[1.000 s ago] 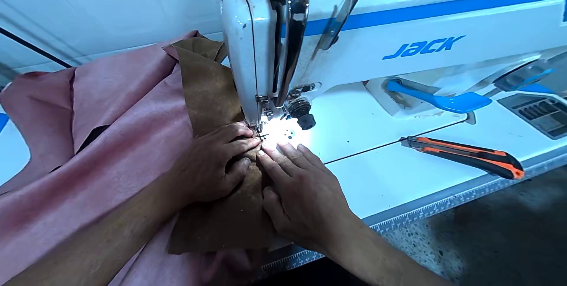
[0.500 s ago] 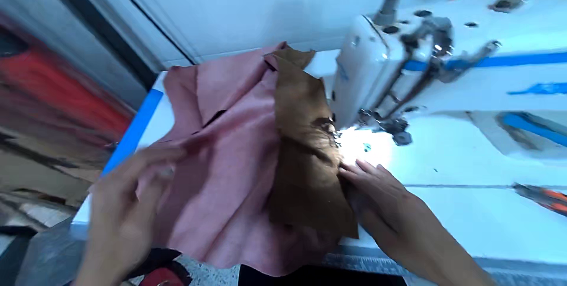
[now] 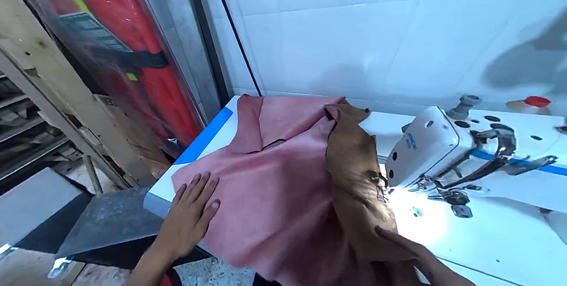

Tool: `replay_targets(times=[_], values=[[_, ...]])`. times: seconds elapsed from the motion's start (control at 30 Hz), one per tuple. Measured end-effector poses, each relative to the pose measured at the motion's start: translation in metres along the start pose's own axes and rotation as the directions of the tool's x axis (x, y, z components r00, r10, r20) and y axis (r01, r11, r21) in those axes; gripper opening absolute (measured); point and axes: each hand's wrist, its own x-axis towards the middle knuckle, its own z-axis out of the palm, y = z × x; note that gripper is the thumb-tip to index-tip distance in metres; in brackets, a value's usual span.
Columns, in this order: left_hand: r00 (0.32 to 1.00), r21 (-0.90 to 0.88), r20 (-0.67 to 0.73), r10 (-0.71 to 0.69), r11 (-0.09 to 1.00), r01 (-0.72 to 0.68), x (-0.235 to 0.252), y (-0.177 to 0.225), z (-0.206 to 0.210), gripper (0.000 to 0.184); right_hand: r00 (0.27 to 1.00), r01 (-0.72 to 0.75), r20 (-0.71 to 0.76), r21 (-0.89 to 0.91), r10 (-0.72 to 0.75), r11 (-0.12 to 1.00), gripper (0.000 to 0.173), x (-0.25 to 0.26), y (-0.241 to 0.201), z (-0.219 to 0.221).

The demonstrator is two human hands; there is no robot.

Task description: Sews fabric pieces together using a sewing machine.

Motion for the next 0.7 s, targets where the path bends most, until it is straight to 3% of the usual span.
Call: replay_targets(times=[0.07,0.13,0.23,0.3,0.4,0.43,0.53,0.6,0.63,0.7], values=[[0.999,0.085,-0.042,-0.018,0.996,0.022,-0.036,0.018,0.003,0.063,0.989,-0.079,-0.116,0.143,0.096,0.986,0.020,0.010,-0.006,-0.011],[0.997,0.108,-0.064,-0.034,0.993,0.041,-0.081,0.049,-0.004,0.058,0.972,-0.033,-0.223,0.169,0.071,0.985,0.022,0.011,-0.006,-0.014],[0.995,-0.021,-0.064,-0.080,0.997,0.079,-0.118,0.049,-0.010,0.045,0.993,0.025,-0.119,0.144,-0.008,0.989,0.027,0.008,-0.004,-0.013],[0.977,-0.083,-0.205,-0.061,0.996,0.044,-0.105,0.041,-0.029,0.042,0.998,0.044,-0.040,0.118,-0.040,0.992,0.030,0.003,0.000,-0.008],[0.934,-0.098,-0.358,-0.002,0.995,-0.036,-0.021,0.075,-0.071,0.037,0.995,0.091,-0.044,0.081,-0.087,0.993,0.027,-0.007,0.007,-0.001],[0.948,-0.085,-0.315,0.047,0.993,-0.077,0.018,0.090,-0.076,0.039,0.992,0.120,-0.054,0.051,-0.117,0.992,0.026,-0.012,0.011,0.000],[0.956,0.044,-0.102,0.277,0.961,-0.274,0.142,0.104,-0.044,0.069,0.984,0.157,-0.080,-0.046,-0.160,0.987,0.024,-0.018,0.015,-0.002],[0.924,0.160,-0.022,0.383,0.913,-0.375,0.209,0.088,-0.032,0.049,0.986,0.112,-0.122,-0.018,-0.113,0.994,0.028,-0.018,0.013,-0.004],[0.938,0.203,-0.010,0.348,0.919,-0.339,0.235,0.077,-0.047,0.038,0.983,0.075,-0.167,0.018,-0.071,0.997,0.031,-0.018,0.012,-0.005],[0.988,0.188,-0.118,0.102,0.979,-0.078,0.276,0.055,-0.108,0.027,0.956,0.020,-0.295,0.062,-0.001,0.998,0.029,-0.019,0.009,-0.003]])
